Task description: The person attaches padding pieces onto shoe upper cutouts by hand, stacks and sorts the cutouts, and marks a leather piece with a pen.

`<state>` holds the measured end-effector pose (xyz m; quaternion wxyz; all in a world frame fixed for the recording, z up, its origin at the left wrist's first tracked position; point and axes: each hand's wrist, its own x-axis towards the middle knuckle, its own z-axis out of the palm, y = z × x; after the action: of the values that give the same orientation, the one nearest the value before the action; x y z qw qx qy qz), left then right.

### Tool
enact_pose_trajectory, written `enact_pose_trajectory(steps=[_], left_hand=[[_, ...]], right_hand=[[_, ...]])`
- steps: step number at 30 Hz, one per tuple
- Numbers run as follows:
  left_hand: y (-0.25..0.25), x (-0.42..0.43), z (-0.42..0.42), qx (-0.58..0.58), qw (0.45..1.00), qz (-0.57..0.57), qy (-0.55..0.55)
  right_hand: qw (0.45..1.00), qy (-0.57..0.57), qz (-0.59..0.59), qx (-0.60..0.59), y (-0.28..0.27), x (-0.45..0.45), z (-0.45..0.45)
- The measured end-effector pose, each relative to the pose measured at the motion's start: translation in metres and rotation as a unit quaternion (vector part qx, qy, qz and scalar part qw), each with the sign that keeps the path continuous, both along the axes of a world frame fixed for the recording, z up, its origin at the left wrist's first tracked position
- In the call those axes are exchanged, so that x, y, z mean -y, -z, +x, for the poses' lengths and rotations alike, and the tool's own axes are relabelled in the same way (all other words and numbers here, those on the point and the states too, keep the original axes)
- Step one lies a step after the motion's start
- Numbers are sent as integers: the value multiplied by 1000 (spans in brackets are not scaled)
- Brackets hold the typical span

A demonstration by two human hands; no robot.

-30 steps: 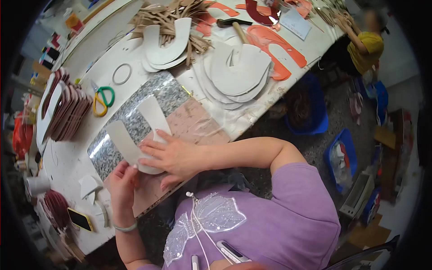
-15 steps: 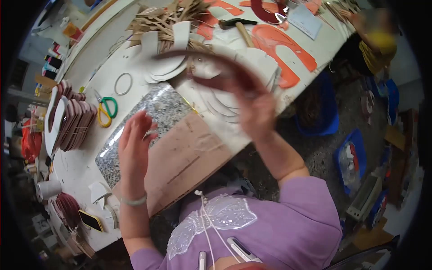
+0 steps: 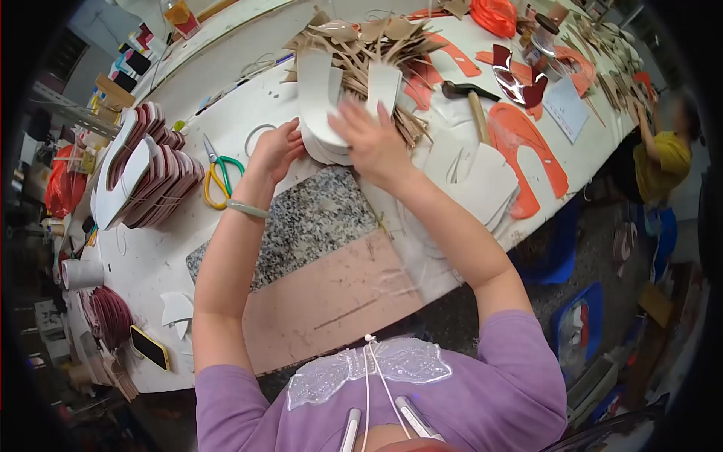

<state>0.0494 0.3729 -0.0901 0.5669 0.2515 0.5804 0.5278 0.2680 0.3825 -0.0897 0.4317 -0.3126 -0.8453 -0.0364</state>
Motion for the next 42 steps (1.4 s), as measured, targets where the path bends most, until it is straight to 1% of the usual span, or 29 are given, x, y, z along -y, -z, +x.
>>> enact_pose_trajectory(steps=[2, 4, 8, 10, 12, 14, 15, 19, 20, 21, 22, 23, 24, 25, 29, 31, 34, 36, 37, 39, 40, 42], left_hand=[[9, -8, -2, 26, 1000, -5, 10], [17, -16, -2, 52, 998, -11, 23], [-3, -17, 18, 89, 996, -7, 30], [-5, -20, 23, 101, 994, -3, 33], [-6, -24, 28, 142, 988, 26, 46], [-6, -27, 31, 184, 980, 54, 59], [-3, -29, 31, 185, 979, 54, 60], [13, -47, 19, 149, 966, 53, 205], [4, -43, 19, 148, 966, 55, 203], [-5, -40, 15, 103, 979, 71, 162], [-19, -36, 14, 57, 987, 87, 120], [-31, -31, 13, 12, 992, 102, 77], [-37, -27, 11, -35, 992, 116, 35], [-35, -26, 10, -36, 992, 119, 34], [-6, -27, 11, -70, 996, -29, 53], [-5, -27, 16, -21, 997, -18, 68], [-1, -29, 31, 6, 998, 5, 63], [4, -31, 43, 32, 997, 26, 60], [5, -31, 51, 45, 996, 36, 60], [4, -35, 65, 72, 994, 60, 61], [-4, -30, 70, 72, 994, 62, 61], [-42, 3, 78, 190, 974, 115, 40]], right_hand=[[989, 37, -90, 111, 12, 4, -6], [956, 76, -178, 219, 21, 5, -9], [962, 59, -170, 206, 34, 0, -6], [964, 55, -165, 201, 30, -3, -5], [950, 26, -274, 147, 12, -6, -2], [921, -3, -379, 90, 0, -9, 0], [921, -1, -379, 91, 0, -11, -2], [921, 4, -390, -14, -2, -22, -22], [916, 12, -391, -91, -2, -21, -20], [905, 20, -389, -169, -2, -21, -14], [906, 17, -388, -167, -3, -29, -6], [843, -69, -463, -265, -5, -42, 5], [757, -152, -525, -357, -6, -50, 13], [758, -154, -523, -357, -11, -50, 16], [703, -174, -595, -348, -35, -46, 27], [714, -176, -585, -342, -28, -46, 25], [746, -186, -552, -324, -15, -48, 17], [826, -108, -516, -199, -38, -30, 11], [827, -106, -515, -198, -31, -29, 8], [857, -116, -478, -156, -13, -31, 4], [857, -116, -477, -156, -19, -26, 6], [814, -214, -492, -222, -48, -3, 8]])
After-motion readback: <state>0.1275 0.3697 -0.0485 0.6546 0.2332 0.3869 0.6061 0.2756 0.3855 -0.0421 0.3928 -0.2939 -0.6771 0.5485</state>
